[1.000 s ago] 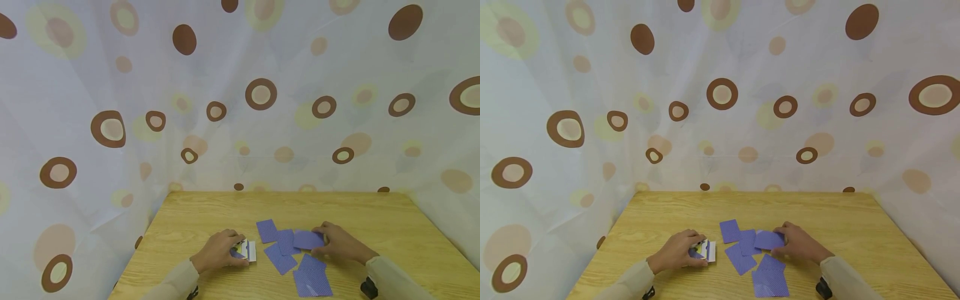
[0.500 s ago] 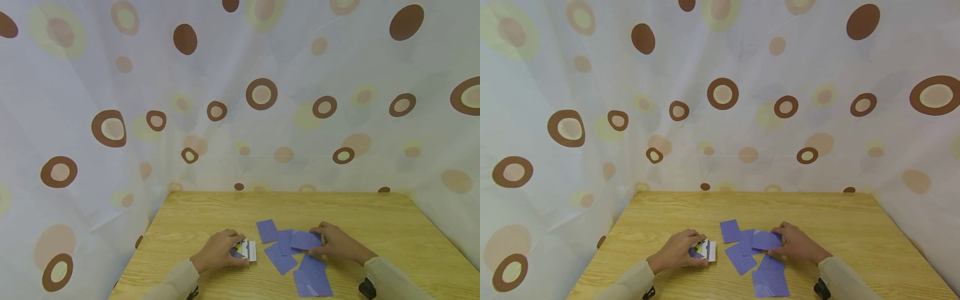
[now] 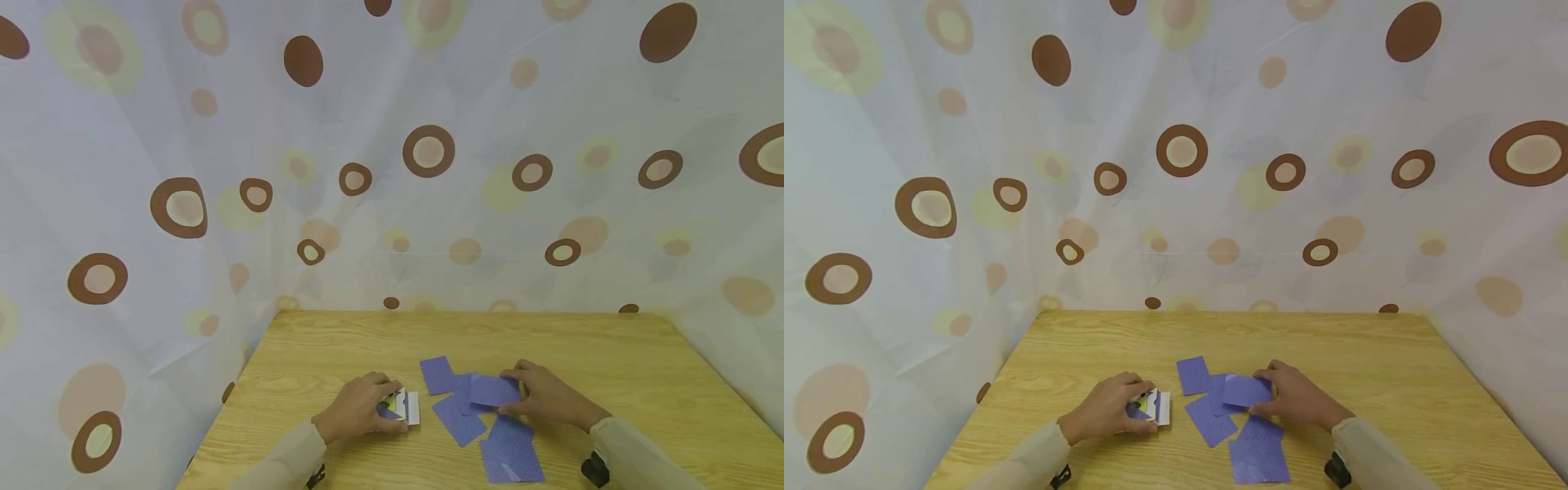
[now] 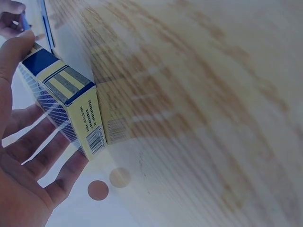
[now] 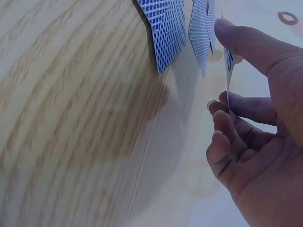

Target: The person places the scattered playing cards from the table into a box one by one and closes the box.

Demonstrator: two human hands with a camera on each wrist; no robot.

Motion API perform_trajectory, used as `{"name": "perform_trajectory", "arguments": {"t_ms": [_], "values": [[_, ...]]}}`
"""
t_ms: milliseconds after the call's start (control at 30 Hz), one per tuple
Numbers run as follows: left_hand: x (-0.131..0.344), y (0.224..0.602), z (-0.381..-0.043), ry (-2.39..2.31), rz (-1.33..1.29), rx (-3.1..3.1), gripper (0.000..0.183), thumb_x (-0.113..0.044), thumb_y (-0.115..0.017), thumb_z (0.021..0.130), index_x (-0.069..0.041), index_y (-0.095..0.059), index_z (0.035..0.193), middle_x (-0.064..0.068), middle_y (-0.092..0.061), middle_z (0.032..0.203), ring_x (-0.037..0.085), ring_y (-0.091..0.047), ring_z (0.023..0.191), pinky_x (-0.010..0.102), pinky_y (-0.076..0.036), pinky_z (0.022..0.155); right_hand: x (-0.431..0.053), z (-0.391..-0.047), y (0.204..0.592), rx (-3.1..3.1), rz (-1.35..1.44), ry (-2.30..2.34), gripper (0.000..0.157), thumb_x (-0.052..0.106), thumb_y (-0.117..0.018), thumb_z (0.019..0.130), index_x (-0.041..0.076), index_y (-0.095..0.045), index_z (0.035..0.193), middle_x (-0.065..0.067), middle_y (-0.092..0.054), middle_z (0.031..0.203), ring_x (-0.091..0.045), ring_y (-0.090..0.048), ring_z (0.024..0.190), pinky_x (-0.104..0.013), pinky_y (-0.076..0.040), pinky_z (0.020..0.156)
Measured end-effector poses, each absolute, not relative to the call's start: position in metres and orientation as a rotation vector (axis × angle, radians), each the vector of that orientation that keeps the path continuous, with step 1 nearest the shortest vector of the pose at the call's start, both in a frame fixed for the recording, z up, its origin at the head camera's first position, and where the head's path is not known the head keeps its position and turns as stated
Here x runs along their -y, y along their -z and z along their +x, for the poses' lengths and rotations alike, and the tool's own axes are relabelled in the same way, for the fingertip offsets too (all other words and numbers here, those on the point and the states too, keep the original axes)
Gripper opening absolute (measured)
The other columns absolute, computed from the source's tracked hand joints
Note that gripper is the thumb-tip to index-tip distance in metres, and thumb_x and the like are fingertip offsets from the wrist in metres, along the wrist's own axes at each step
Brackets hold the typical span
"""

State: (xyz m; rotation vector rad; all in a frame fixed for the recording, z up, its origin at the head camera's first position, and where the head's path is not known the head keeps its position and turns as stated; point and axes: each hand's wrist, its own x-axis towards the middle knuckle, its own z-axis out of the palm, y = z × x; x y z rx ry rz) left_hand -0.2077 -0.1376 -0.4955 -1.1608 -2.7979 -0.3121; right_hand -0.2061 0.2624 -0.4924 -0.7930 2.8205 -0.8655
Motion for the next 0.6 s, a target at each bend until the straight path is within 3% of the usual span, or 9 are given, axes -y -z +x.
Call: {"name": "perform_trajectory", "arguments": {"t_ms": [600], "values": [[0.137, 0.496, -0.208, 0.317, -1.168, 2.793, 0.076, -0.069, -0.072, 0.084, -0.014, -0.067, 0.135, 0.002, -0.067, 0.122, 0.014, -0.064, 0.106, 0.028, -0.055, 0.083, -0.251, -0.204, 0.485, -2.823, -0.846, 0.874, 0.069, 0.046, -0.083, 0.085, -0.003, -0.065, 0.130, -0.004, -0.057, 0.106, -0.012, -0.049, 0.080, -0.026, -0.045, 0.066]]}}
